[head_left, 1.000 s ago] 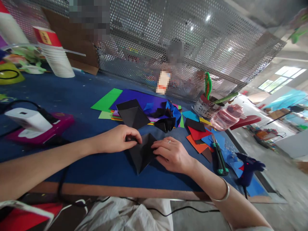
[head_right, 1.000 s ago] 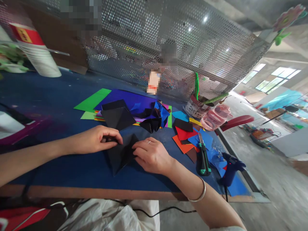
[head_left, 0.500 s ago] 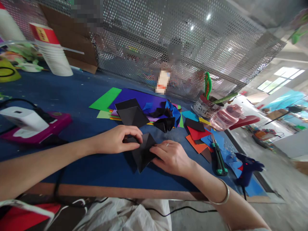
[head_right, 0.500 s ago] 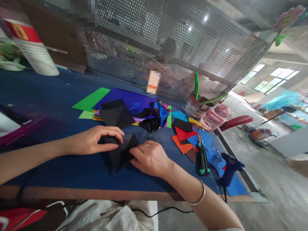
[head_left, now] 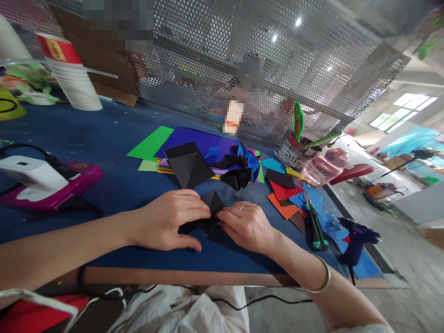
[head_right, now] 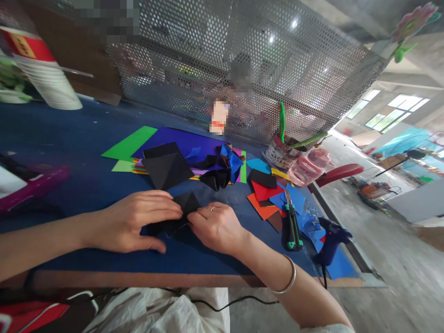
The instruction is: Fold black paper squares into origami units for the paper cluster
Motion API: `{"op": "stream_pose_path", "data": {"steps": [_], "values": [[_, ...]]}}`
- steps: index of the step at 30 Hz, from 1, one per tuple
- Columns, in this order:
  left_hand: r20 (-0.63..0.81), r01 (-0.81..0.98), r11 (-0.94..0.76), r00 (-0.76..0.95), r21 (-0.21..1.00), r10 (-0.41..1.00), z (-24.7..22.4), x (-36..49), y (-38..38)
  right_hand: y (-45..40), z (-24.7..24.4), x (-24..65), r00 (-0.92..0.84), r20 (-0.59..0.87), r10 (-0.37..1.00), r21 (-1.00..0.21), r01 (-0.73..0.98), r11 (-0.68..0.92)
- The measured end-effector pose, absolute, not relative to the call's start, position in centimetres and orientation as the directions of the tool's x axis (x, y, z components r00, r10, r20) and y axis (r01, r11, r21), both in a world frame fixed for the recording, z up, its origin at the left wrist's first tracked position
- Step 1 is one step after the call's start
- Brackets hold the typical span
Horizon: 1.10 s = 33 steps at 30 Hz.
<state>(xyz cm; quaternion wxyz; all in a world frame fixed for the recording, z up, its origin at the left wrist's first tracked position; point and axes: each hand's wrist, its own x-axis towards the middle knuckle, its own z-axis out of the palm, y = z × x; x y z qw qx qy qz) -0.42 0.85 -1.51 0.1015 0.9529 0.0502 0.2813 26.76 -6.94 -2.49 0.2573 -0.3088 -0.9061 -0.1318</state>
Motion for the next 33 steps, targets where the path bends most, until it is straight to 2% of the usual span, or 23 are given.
{"op": "stream_pose_path", "data": {"steps": [5, 10, 16, 21, 24, 27, 30, 33], "values": [[0.565, 0.071, -0.993, 0.818, 0.089, 0.109, -2.2, -0.5, 1.0, -7.0, -2.3, 26.9, -0.682, 0.537, 0.496, 0.076, 0.624, 0.777], [0.538, 0.105, -0.988, 0.83, 0.111, 0.149, -2.2, -0.5, 1.1, -6.9, -2.4, 27.1, -0.694, 0.516, 0.502, 0.087, 0.626, 0.775], [0.531, 0.124, -0.984, 0.829, 0.127, 0.173, -2.2, -0.6, 1.0, -7.0, -2.4, 26.8, -0.682, 0.56, 0.471, 0.072, 0.606, 0.792], [0.527, 0.148, -0.941, 0.797, 0.305, 0.296, -2.1, -0.5, 0.7, -7.2, -2.1, 26.6, -0.613, 0.619, 0.491, 0.056, 0.658, 0.751], [0.544, 0.214, -0.857, 0.694, 0.469, 0.471, -2.4, -0.4, 1.2, -7.4, -1.5, 26.6, -0.567, 0.674, 0.473, 0.061, 0.682, 0.729], [0.483, 0.21, -0.725, 0.621, 0.656, 0.617, -3.1, -0.3, 2.3, -7.6, -0.9, 26.4, -0.53, 0.736, 0.422, 0.088, 0.692, 0.716], [0.425, 0.105, -0.633, 0.655, 0.767, 0.624, -3.4, -0.3, 2.9, -7.7, -0.6, 26.3, -0.509, 0.767, 0.392, 0.128, 0.719, 0.683], [0.41, 0.05, -0.603, 0.688, 0.796, 0.598, -2.7, -0.3, 2.4, -7.7, -0.5, 26.2, -0.514, 0.767, 0.384, 0.181, 0.747, 0.64]]}}
